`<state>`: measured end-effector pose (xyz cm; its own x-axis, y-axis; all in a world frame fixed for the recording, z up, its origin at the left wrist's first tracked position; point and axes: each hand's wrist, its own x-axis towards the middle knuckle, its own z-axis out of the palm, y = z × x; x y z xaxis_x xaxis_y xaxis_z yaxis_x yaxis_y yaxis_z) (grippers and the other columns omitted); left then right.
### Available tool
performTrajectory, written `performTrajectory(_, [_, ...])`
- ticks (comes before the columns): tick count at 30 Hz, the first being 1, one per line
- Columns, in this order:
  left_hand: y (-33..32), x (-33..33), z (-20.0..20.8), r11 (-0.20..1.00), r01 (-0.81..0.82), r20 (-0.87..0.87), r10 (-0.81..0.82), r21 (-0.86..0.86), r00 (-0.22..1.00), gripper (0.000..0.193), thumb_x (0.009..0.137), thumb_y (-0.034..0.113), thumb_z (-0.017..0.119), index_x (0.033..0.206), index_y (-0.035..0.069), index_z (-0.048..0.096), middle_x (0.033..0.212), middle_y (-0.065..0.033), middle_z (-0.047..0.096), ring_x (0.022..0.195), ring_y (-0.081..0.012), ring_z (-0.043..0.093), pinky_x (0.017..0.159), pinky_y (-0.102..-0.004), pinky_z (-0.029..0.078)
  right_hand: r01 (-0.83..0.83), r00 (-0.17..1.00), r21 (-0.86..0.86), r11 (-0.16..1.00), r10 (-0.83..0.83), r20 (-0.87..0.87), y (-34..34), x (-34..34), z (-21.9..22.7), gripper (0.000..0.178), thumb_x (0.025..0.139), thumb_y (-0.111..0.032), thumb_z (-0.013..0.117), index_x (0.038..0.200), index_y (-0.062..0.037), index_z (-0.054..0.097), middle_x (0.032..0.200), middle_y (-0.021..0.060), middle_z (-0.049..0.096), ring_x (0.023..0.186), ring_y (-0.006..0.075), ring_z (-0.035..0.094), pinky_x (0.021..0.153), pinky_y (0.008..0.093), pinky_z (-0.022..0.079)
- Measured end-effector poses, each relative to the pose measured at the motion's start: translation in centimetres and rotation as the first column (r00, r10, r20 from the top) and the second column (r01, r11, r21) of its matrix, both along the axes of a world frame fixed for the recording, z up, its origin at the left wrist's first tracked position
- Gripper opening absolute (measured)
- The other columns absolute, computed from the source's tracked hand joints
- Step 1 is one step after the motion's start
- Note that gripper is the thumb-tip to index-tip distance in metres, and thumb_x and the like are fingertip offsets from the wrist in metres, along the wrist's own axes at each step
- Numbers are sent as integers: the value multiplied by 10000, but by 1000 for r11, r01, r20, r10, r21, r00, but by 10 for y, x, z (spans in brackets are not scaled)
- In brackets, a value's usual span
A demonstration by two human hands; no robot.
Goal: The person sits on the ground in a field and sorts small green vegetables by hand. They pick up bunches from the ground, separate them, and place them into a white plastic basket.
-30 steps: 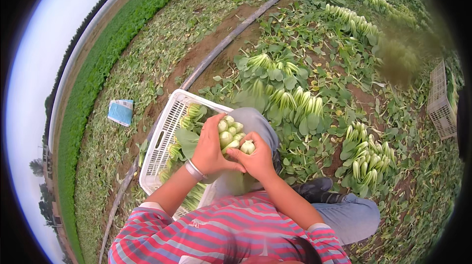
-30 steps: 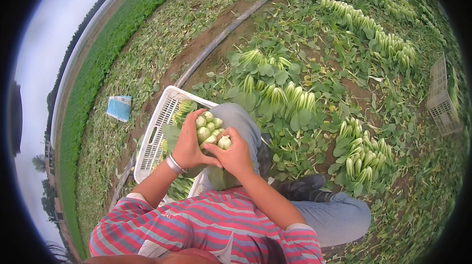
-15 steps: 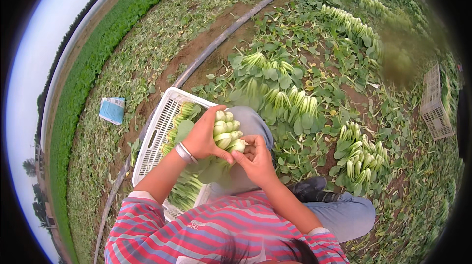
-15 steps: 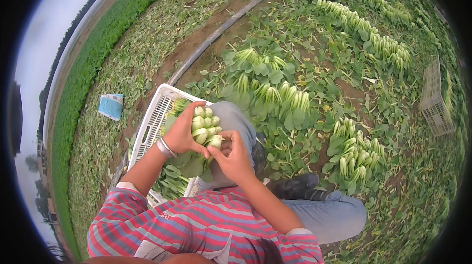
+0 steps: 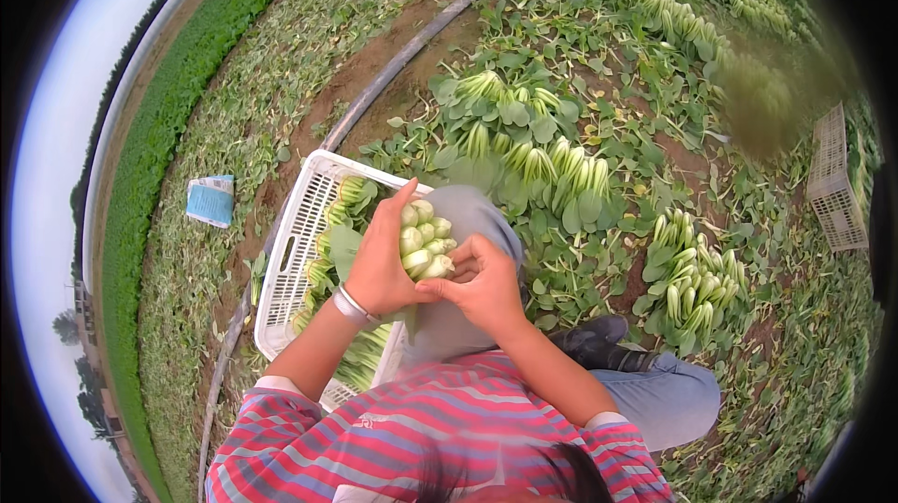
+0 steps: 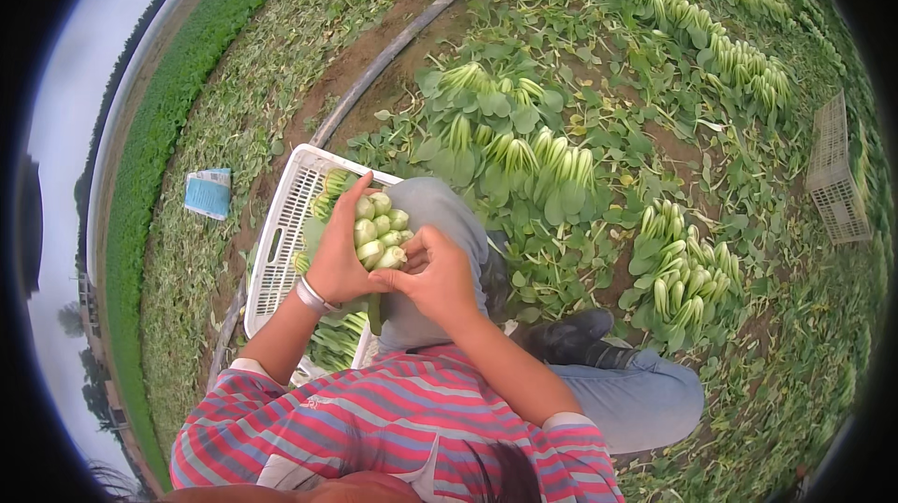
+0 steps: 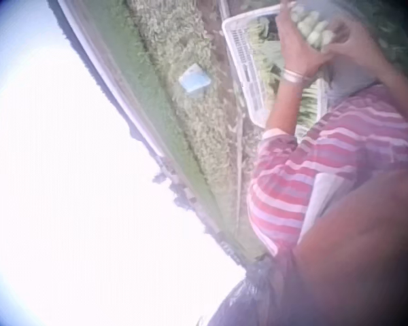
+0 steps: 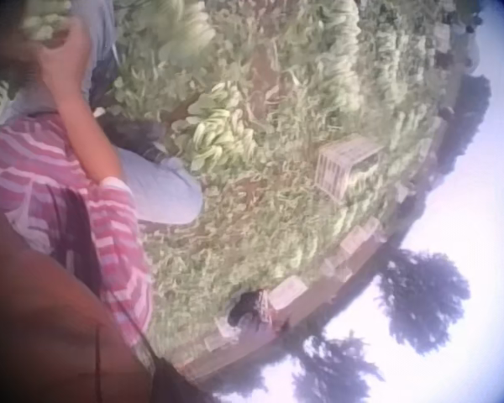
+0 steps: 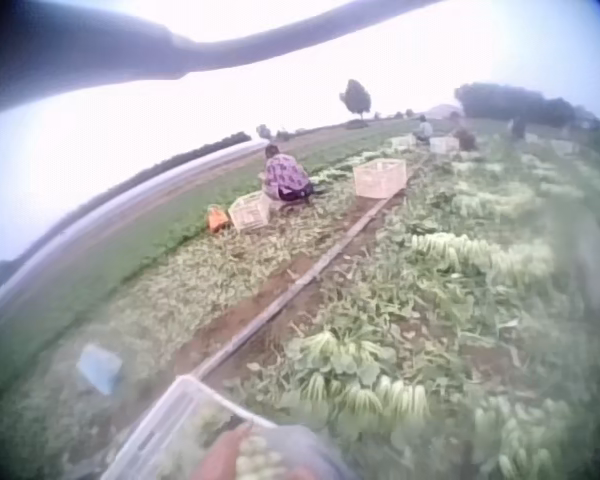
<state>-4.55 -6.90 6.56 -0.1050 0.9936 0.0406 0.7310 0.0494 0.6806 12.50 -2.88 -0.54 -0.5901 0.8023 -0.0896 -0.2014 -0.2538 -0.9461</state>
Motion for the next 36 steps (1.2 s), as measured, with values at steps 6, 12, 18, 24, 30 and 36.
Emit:
performTrajectory(6, [10,-1,-11,996,-72,25,71,56,997,1270,564,140,978,1613,29,271,1386,-180,542,1205,-308,622,1051,-418,521,110,993,702,704,-108,-48,39,12,-20,149,854,-100,783,948,-46,680,908,90,685,766,266,710,649,349,561])
performTrajectory(12, [43,2,-23,992,-109,67,114,-64,991,1310,547,114,923,1641,35,206,1408,-166,525,1222,-295,592,1074,-412,489,89,996,797,597,-67,-61,88,14,-48,142,896,-60,755,971,-49,635,970,101,673,739,238,690,618,317,548])
performTrajectory(18, [56,4,-27,971,-184,-10,185,-151,983,1369,539,137,917,1654,23,131,1442,-196,470,1256,-307,541,1123,-446,418,353,897,-190,916,-274,347,244,25,-203,358,993,-303,762,837,-40,576,648,36,619,553,106,630,522,276,480])
performTrajectory(24, [70,-5,-39,965,-186,-28,184,-185,982,1421,519,142,919,1661,24,80,1454,-182,456,1270,-299,507,1155,-444,382,250,395,451,857,-516,761,386,61,-360,353,824,-244,867,1066,-57,691,1208,128,634,1021,316,685,860,426,552])
performTrajectory(30, [63,3,-40,949,-256,-12,258,-185,966,1382,525,150,921,1654,24,133,1426,-205,495,1246,-322,548,1120,-462,421,270,731,415,869,-465,500,342,75,-318,404,730,-171,930,1024,-82,668,1131,25,710,781,174,564,714,299,484])
performTrajectory(36, [50,1,-20,977,-163,0,165,-141,986,1324,539,125,915,1638,26,183,1406,-201,514,1261,-319,558,1105,-457,448,261,852,469,844,-430,299,294,97,-167,434,729,-93,928,1095,-64,698,1086,16,677,891,155,631,733,296,538])
